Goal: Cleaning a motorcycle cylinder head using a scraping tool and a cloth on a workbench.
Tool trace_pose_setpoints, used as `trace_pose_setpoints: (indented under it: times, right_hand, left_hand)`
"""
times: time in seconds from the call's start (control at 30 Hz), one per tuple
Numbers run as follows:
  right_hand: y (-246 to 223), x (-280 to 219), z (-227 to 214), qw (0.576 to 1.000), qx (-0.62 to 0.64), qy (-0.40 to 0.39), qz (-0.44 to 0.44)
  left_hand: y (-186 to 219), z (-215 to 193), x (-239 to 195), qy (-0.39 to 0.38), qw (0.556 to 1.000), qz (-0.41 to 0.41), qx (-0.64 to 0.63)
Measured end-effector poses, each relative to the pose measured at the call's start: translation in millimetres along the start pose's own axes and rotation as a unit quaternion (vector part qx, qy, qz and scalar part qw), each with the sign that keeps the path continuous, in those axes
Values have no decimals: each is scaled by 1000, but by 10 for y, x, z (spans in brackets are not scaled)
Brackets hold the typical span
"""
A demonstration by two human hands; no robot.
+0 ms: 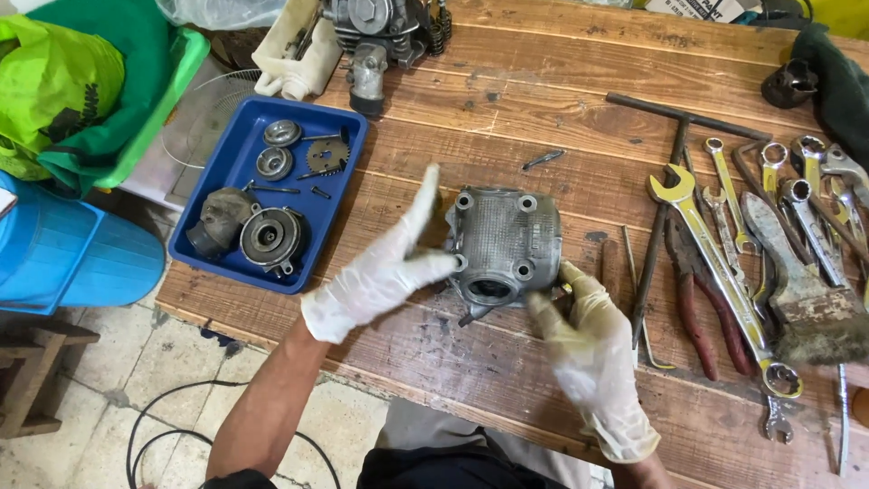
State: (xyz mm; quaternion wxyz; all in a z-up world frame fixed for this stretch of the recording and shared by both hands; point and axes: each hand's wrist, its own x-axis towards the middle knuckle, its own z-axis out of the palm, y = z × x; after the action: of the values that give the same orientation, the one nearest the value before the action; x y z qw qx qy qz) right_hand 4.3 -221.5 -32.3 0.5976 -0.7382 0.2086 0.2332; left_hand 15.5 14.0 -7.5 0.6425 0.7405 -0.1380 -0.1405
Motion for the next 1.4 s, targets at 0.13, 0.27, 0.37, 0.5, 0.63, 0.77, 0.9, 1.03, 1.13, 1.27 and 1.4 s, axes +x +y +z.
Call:
trace_pose_setpoints:
  times: [0.13,0.27,0.37,0.5,0.63,0.77,0.9,1.03,1.13,1.27,1.4]
  right_hand:
    - [325,228,-35,962,-35,37,-268]
    - [129,81,13,965,-34,58,-253]
    - [-95,-6,90,957,2,54,-285]
    - [-345,10,138,958,16,78,-274]
    - [-545,51,119,969,19,47,-243]
    - [-590,274,29,976,20,26,-215]
    - [-559,407,-28,975,9,27,-220]
    - [-498,435,-50,965,12,45,-260]
    - [-509,372,-29,957,-5,54,-285]
    - [-426,536,-63,952,-39,38,-302]
    - [-444,584,-66,949,-42,33,-311]
  left_hand:
    - [-188,-188,79,92,990,1,107]
    - [-536,-214,358,52,984,164,53]
    - [-720,-175,486,68,984,157,60]
    - [-670,-195,598,110,984,137,2]
    - [-695,-178,716,146,980,115,-71]
    - [-835,-225,808,162,982,83,-44]
    - [-940,-263,843,157,984,75,-44]
    - [-930,-258,760,198,977,77,29]
    - [-811,-228,567,223,966,68,114]
    - [-616,51,225,256,952,1,166]
    - [-625,275,23,250,946,-35,202]
